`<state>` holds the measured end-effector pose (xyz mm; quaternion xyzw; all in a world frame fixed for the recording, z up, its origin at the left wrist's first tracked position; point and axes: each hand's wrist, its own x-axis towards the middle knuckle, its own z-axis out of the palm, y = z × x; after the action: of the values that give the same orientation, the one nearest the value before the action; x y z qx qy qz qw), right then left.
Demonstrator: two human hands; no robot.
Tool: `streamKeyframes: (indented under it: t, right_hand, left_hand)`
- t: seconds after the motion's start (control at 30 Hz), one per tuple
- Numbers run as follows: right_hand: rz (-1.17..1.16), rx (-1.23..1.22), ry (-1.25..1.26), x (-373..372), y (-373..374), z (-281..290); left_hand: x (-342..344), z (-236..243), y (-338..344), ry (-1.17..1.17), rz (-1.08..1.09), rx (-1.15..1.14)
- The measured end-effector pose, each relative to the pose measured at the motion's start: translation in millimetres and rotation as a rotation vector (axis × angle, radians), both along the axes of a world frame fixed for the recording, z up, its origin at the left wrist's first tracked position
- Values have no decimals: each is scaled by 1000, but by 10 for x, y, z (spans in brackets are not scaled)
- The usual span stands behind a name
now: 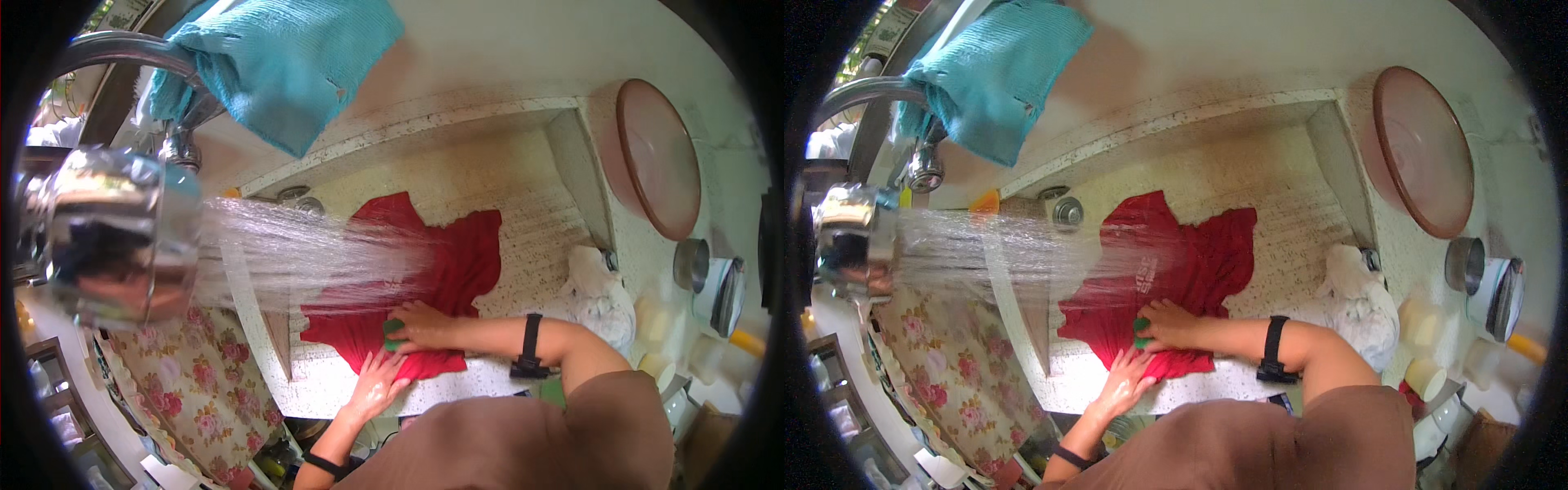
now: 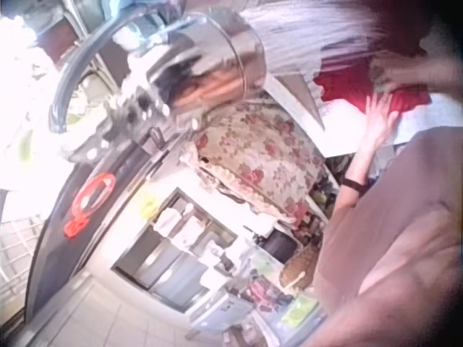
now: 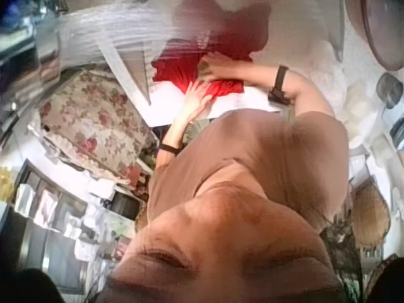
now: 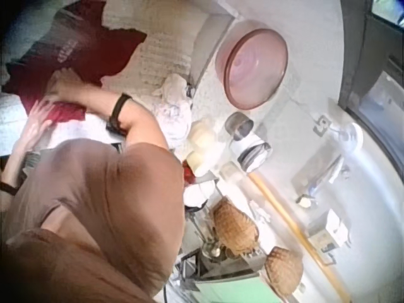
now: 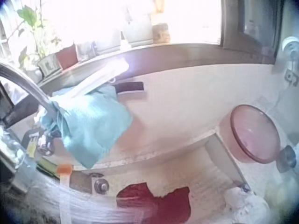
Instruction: The person hand washes a red t-shirt in a sink using a green sponge, then rinses and wrings it. They proceed to wash a white t-shirt with a graphic print, scrubbing, rinsing, and wringing it under running water.
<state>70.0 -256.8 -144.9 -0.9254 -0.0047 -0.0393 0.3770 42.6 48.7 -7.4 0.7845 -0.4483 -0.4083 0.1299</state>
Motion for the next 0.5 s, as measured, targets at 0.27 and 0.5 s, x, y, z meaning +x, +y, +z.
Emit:
streamKeyframes:
  t: [0.27,0.5]
  right_hand:
    - [-306,-348,510,156,-675,101]
    - [-164,-81,229,-1044,-181,480]
  left_hand:
    - [514,-122,-459,-42,33,-86]
    - [1408,-1397,-1203,-246,-222,-45]
